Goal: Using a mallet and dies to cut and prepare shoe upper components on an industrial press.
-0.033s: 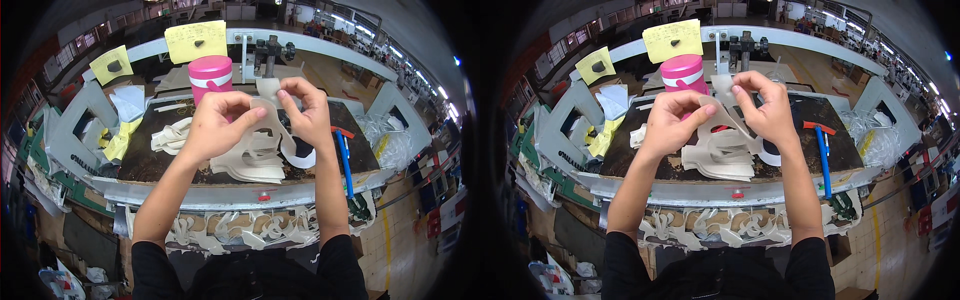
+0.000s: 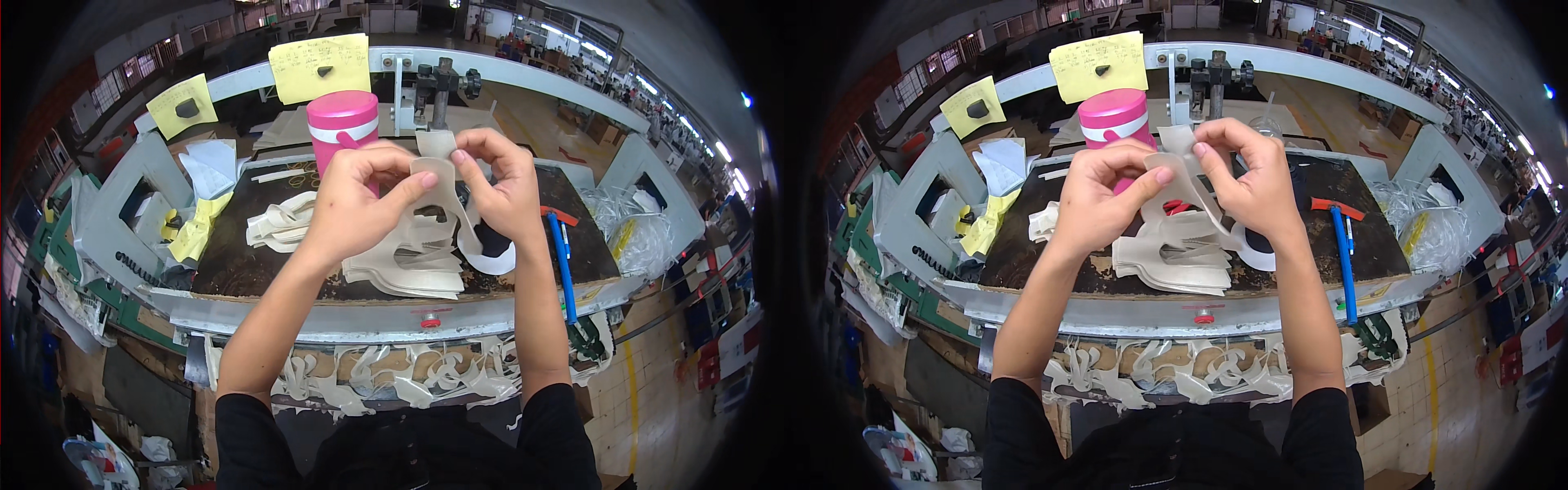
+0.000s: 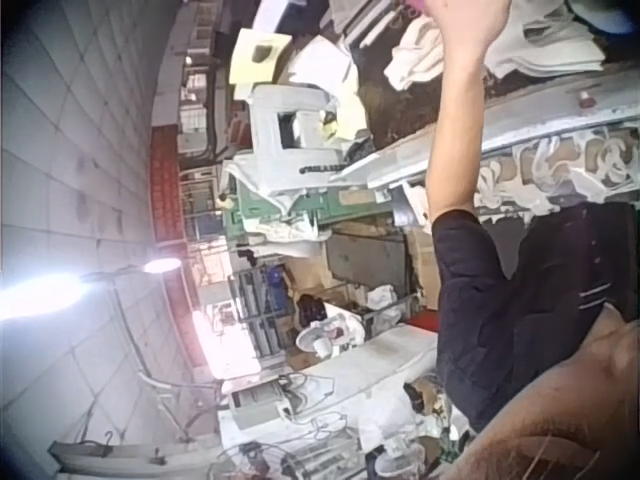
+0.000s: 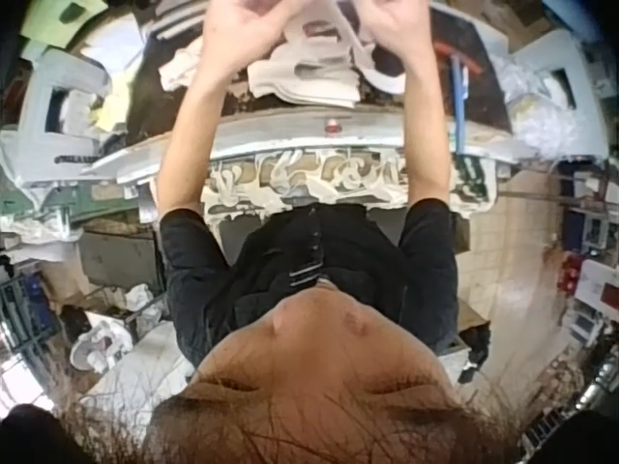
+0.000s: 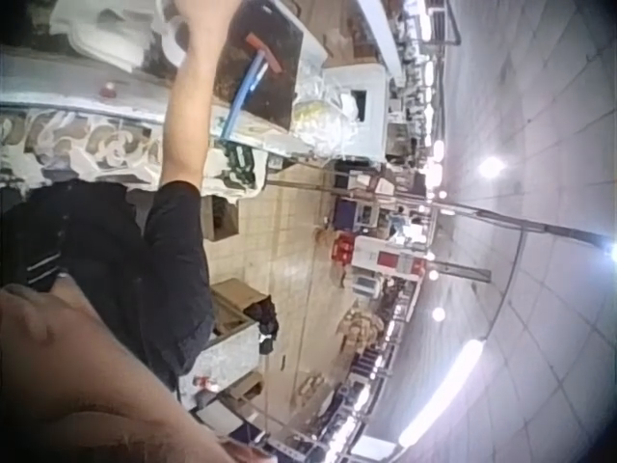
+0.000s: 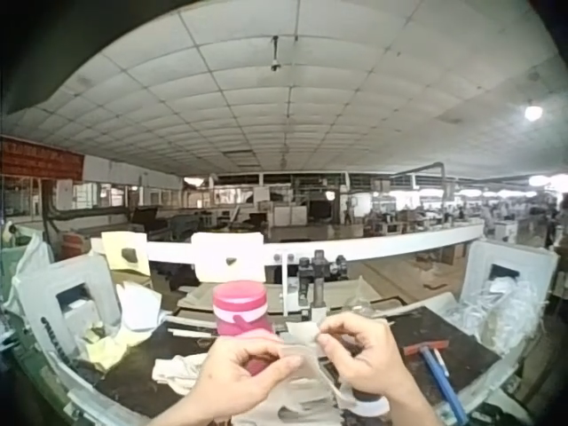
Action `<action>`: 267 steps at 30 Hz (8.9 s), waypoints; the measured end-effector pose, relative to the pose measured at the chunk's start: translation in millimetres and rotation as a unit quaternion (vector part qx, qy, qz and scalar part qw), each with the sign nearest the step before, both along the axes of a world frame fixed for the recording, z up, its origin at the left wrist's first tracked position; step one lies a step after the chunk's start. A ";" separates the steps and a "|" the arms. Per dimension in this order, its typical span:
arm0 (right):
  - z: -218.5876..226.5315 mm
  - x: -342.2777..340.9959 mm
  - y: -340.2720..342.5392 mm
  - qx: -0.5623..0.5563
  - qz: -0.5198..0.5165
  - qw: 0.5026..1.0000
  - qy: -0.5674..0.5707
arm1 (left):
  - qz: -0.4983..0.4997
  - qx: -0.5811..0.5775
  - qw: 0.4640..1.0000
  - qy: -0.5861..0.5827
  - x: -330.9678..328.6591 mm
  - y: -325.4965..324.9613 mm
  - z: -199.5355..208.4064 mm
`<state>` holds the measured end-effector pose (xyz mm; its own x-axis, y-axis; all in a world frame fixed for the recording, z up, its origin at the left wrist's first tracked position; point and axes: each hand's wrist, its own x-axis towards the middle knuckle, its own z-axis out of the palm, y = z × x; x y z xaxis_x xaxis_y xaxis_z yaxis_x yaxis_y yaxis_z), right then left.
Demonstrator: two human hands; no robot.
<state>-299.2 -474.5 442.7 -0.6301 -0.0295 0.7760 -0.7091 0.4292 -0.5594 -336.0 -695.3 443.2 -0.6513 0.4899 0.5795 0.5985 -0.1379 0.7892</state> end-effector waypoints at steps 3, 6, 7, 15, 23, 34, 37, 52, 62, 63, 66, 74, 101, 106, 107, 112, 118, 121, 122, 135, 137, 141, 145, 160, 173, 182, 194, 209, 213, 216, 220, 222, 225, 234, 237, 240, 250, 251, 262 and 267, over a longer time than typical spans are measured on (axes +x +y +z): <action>-1.1 11.7 1.5 -0.013 0.062 0.998 0.004 | 0.108 -0.008 0.988 0.111 -0.1 12.1 -2.2; -9.3 16.8 8.8 -0.014 0.067 0.998 0.004 | 0.092 0.001 0.992 0.088 2.1 20.1 -4.6; -12.1 17.7 9.8 -0.028 0.078 0.997 -0.003 | 0.061 0.022 0.997 0.041 1.1 22.3 -8.0; -24.3 22.9 21.5 -0.032 0.121 0.991 -0.052 | 0.041 0.135 0.990 -0.012 22.5 44.2 -6.7; -3.5 34.2 23.6 -0.020 0.023 0.999 0.031 | 0.157 -0.070 0.961 0.217 19.3 46.1 31.1; -32.0 72.9 9.7 0.057 -0.272 0.875 0.396 | 0.172 -0.140 0.951 0.217 31.7 46.9 64.4; -86.1 55.4 -4.1 0.062 -0.148 0.963 0.216 | 0.186 -0.148 0.942 0.239 27.6 63.7 75.4; -125.6 50.4 -4.5 0.287 -0.120 0.947 -0.078 | 0.079 -0.163 0.971 0.157 36.3 88.2 45.8; -145.5 63.6 -13.0 -0.375 0.286 0.864 -0.175 | 0.103 -0.055 0.965 -0.236 15.0 25.6 -58.0; -141.0 63.4 -17.5 -0.400 0.301 0.845 -0.189 | 0.103 -0.060 0.964 -0.238 13.6 16.8 -68.8; -133.9 53.0 -20.3 -0.471 0.321 0.774 -0.276 | 0.135 -0.093 0.943 -0.288 6.6 -14.3 -94.5; -125.4 74.7 -17.7 -0.185 -0.086 0.972 -0.113 | 0.204 -0.208 0.950 -0.109 8.8 -42.6 -107.9; -157.5 52.6 -22.4 0.272 -0.112 0.955 0.029 | 0.115 -0.232 0.965 0.040 -2.2 -73.2 -133.8; -152.8 55.3 -19.2 0.376 -0.081 0.922 -0.033 | 0.164 -0.208 0.951 0.159 -5.0 -73.3 -137.4; -151.7 56.0 -18.4 0.377 -0.080 0.922 -0.032 | 0.165 -0.208 0.951 0.160 -1.0 -71.2 -134.0; -138.4 59.0 -19.2 0.359 -0.075 0.929 -0.050 | 0.224 -0.160 0.941 0.197 40.4 -53.4 -104.5; -130.0 56.5 -32.9 0.390 -0.053 0.918 -0.037 | 0.071 -0.008 0.950 0.303 153.0 -38.8 -15.9; -132.0 55.0 -40.9 0.401 -0.034 0.915 -0.033 | -0.101 0.096 0.933 0.333 171.5 -54.0 1.2; -128.9 60.8 -40.4 0.394 -0.063 0.916 -0.046 | -0.086 0.099 0.934 0.332 171.6 -55.1 8.9; -140.4 70.4 -76.9 0.394 -0.183 0.897 -0.077 | 0.143 0.268 0.847 0.437 191.1 -195.8 -17.4; -143.8 63.3 -78.5 0.437 -0.213 0.871 -0.070 | 0.193 0.310 0.813 0.453 186.0 -224.8 -27.9; -146.9 58.1 -99.7 0.470 -0.246 0.843 -0.091 | 0.220 0.296 0.790 0.489 180.7 -316.1 -36.2; -156.6 57.8 -98.0 0.506 -0.296 0.805 -0.091 | 0.254 0.314 0.804 0.436 196.6 -385.6 -45.2; -153.9 76.0 -158.0 0.436 -0.405 0.802 -0.045 | -0.008 0.335 0.916 0.219 135.6 -389.4 -61.3; -143.7 92.2 -91.4 0.362 -0.333 0.870 -0.032 | 0.042 0.000 0.979 0.201 73.2 -175.5 9.4; -163.4 74.4 -65.6 0.297 -0.228 0.927 0.018 | 0.032 -0.538 0.813 0.223 -121.7 81.5 -63.8; -174.4 71.4 -51.9 0.223 -0.206 0.952 0.042 | 0.027 -0.519 0.815 0.255 -154.2 119.3 -65.9; -190.9 64.0 -50.3 0.159 -0.230 0.955 0.098 | 0.107 -0.390 0.900 -0.162 -21.2 41.7 -40.7; -197.3 69.5 -48.2 0.104 -0.203 0.964 0.138 | 0.217 -0.438 0.872 -0.013 -15.7 39.5 -54.2; -190.9 71.9 -48.2 0.107 -0.194 0.966 0.136 | 0.225 -0.450 0.861 0.073 -10.5 35.1 -52.9; -193.5 103.4 -35.8 0.024 -0.116 0.978 0.171 | 0.246 -0.376 0.883 0.138 15.8 31.5 -28.9; -220.9 146.5 -20.4 0.028 -0.082 0.988 0.130 | 0.250 -0.308 0.901 0.173 45.4 30.5 -17.8; -270.7 214.0 -1.9 0.044 -0.048 0.998 -0.024 | 0.263 -0.187 0.923 0.210 112.5 -16.9 -61.9; -350.4 307.4 18.7 0.145 -0.111 0.864 -0.469 | 0.173 -0.506 0.839 -0.103 249.8 -108.9 -321.6; -353.3 313.9 7.5 0.165 -0.159 0.853 -0.468 | 0.192 -0.522 0.825 -0.099 263.0 -111.1 -337.5; -357.0 320.7 -3.9 0.159 -0.186 0.852 -0.463 | 0.201 -0.508 0.832 -0.100 274.7 -118.0 -341.0; -364.5 375.8 -12.7 0.139 -0.173 0.847 -0.483 | 0.290 -0.427 0.840 -0.168 308.2 -140.9 -369.4; -363.3 385.7 -9.4 0.136 -0.161 0.872 -0.442 | 0.315 -0.421 0.821 -0.224 317.9 -144.9 -375.1; -412.2 472.7 266.1 0.078 -0.716 0.591 -0.363 | 0.376 -0.309 0.867 -0.105 410.6 -170.9 -420.7; -455.2 477.0 258.4 0.080 -0.810 0.463 -0.351 | 0.383 -0.286 0.875 -0.071 406.4 -182.8 -471.8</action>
